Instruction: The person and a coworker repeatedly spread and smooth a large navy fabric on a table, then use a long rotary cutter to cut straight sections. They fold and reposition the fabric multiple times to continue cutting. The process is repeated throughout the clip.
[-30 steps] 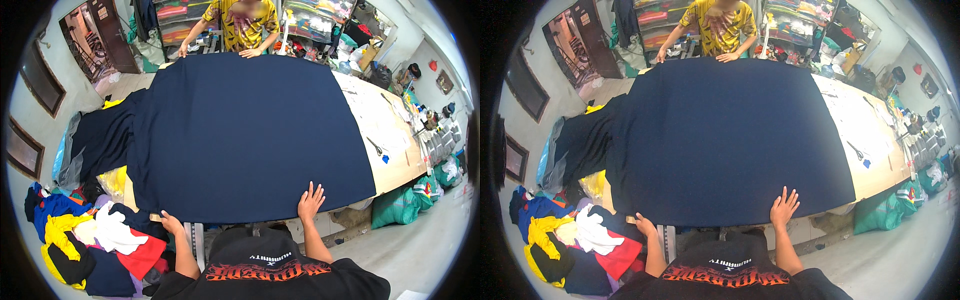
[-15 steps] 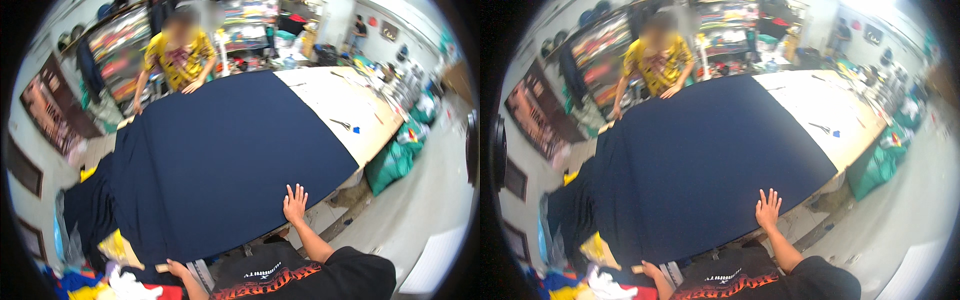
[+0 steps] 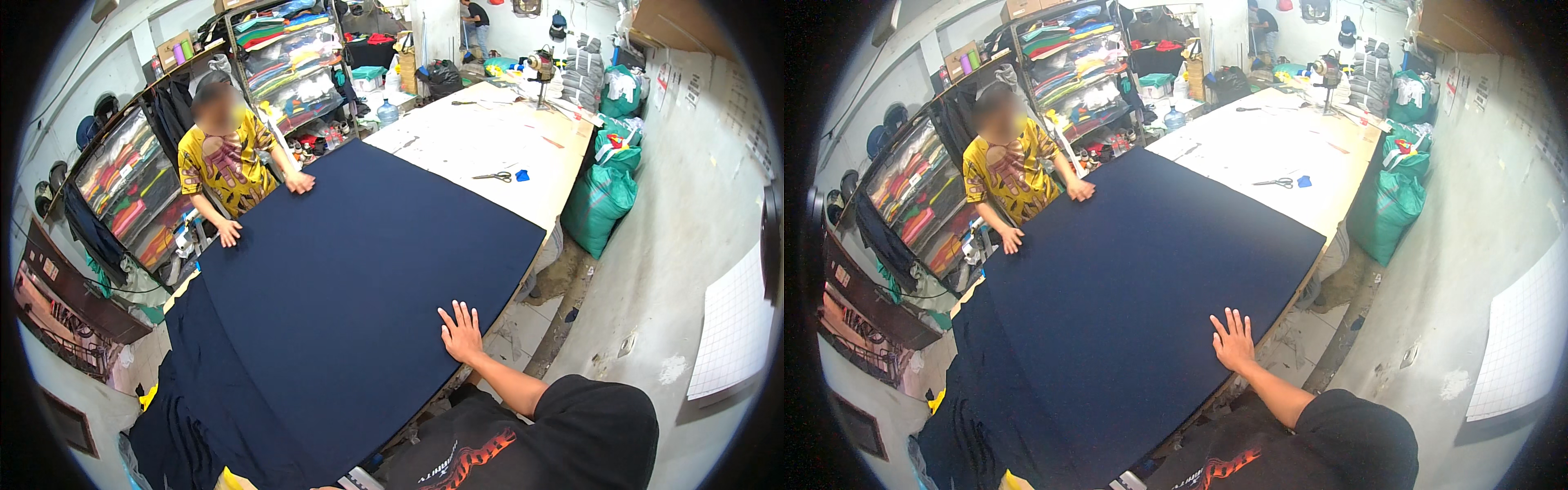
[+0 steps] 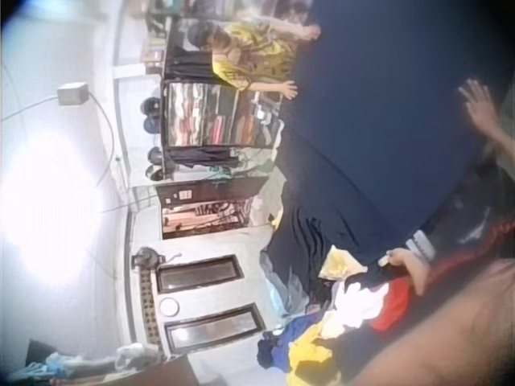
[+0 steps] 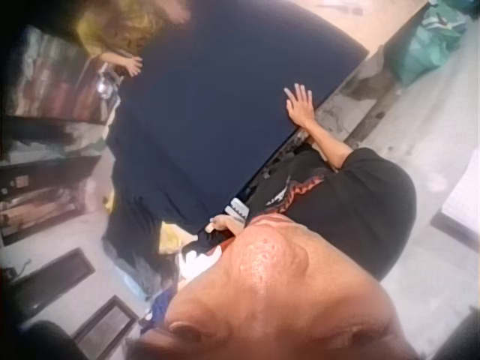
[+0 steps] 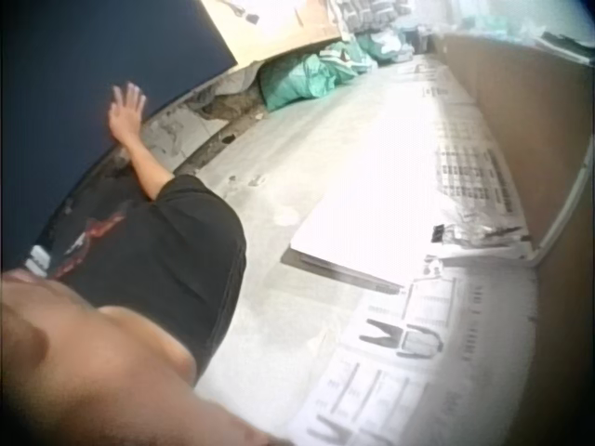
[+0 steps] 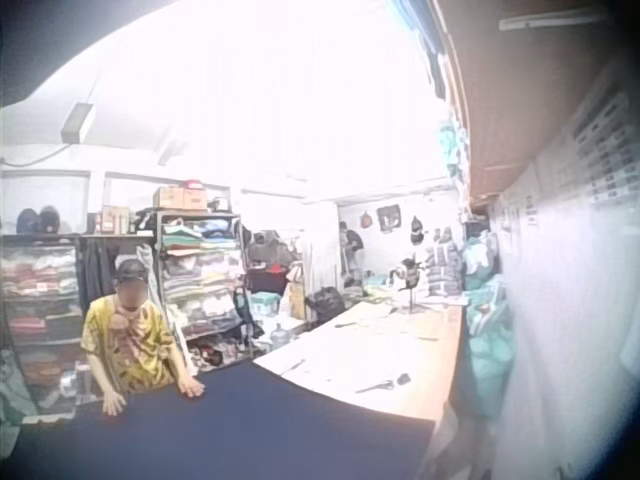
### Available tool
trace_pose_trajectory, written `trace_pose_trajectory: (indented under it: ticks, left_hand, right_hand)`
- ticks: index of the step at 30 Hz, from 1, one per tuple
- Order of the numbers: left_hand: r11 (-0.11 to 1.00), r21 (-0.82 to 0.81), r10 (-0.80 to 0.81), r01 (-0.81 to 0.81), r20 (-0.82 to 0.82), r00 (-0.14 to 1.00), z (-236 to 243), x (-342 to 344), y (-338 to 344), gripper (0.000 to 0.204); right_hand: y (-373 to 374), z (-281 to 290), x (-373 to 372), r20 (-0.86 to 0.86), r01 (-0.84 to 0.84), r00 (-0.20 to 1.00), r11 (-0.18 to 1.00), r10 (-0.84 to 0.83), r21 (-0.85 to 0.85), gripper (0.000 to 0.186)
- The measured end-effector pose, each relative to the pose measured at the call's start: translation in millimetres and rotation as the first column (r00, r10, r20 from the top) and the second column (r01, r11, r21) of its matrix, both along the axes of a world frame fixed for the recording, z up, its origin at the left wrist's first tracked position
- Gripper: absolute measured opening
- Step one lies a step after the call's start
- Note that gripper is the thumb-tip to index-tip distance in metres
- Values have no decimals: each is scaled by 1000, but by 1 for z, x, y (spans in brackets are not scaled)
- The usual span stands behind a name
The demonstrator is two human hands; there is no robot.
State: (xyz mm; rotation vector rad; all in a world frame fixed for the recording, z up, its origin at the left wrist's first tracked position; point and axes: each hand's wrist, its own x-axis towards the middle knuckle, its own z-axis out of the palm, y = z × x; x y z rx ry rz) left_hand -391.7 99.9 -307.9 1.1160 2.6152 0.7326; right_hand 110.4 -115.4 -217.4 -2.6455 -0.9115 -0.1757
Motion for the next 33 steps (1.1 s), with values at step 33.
trace_pose_trajectory:
  ticks: [33]
  left_hand:
    - [522, 554, -838, 648, 475, 269, 116, 186, -29, 19]
  right_hand:
    - [0, -8, 4, 2, -7, 1000, 1000, 7, 6, 58]
